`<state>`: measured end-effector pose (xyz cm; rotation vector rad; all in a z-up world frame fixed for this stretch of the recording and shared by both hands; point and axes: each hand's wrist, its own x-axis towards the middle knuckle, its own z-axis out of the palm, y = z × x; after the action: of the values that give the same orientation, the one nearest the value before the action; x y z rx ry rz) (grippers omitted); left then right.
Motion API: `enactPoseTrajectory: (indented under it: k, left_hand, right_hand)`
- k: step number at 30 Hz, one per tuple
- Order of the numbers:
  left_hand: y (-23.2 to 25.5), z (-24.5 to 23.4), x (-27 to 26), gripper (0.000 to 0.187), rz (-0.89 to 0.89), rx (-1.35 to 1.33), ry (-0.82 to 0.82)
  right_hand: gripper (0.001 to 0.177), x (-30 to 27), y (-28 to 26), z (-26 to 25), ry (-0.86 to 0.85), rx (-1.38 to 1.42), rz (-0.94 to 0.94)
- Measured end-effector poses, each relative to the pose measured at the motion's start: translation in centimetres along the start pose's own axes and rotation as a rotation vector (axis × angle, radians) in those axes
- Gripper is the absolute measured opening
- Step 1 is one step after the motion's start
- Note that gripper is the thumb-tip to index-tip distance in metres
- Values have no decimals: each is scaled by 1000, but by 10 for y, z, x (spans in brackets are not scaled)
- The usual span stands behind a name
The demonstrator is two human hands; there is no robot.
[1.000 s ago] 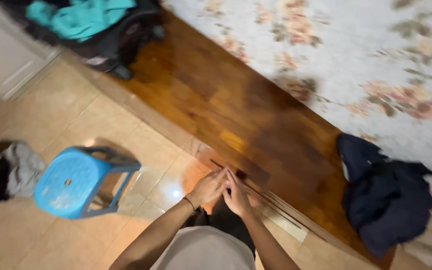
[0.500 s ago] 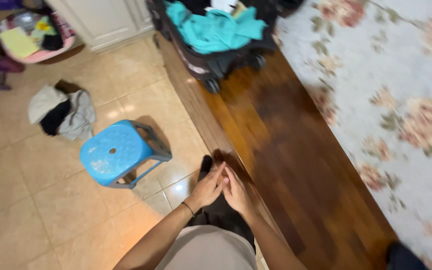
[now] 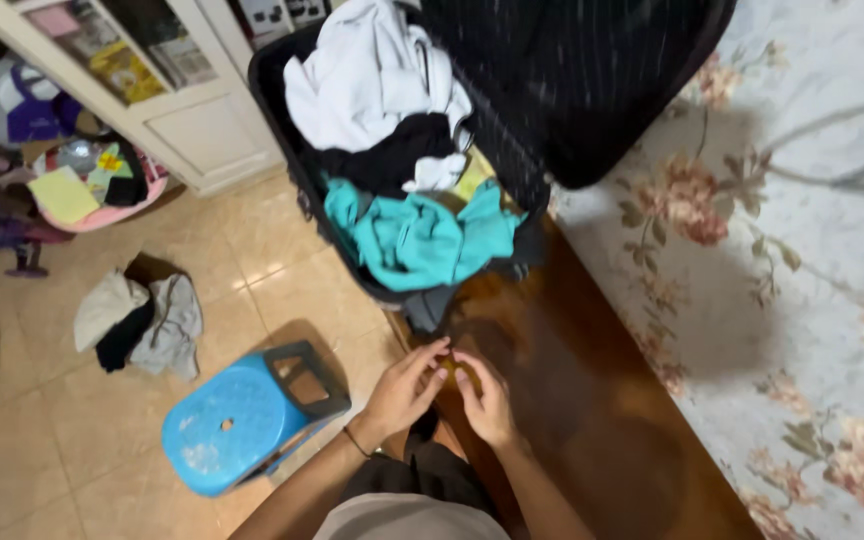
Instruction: The person unzips a suitcase, removes items of clothing including a sweatshirt and t-shirts, and sets them on a wooden surface.
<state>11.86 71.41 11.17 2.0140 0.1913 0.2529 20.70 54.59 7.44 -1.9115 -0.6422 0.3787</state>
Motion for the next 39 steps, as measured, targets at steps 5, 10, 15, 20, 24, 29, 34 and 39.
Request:
enactPoseTrajectory:
  k: [5,10,15,20,24,29,34,39]
  left_hand:
    - [-3,-43,59,34,103,-10,138]
    - [-23,-77,113,21,70,60,155]
    - [-53,-143,203,30,233,246,167]
    - [-75,-198,274,73,270,417,-81]
    - [-109,-206,301,81,305,496,-274]
    - [-148,-204,317,59,320,496,-372]
    - [-159,-203,338,33,334,411,-390]
    - [-161,-220,352,26,165,271,-401]
  right_hand:
    - [26,73,-21,-22,202,-34,-235]
    - [41,123,-27,-16,262,-104,-129]
    - [67,155,-58,-1,324,-319,-188]
    - [103,202,-113,21,104,-591,156]
    - [112,238,-122,47,-56,-775,434]
    - [52,244,-96,68,53,-677,539]
    - [47,246,-103,57,310,-499,545]
    - [41,250,-106,31,634,-334,572]
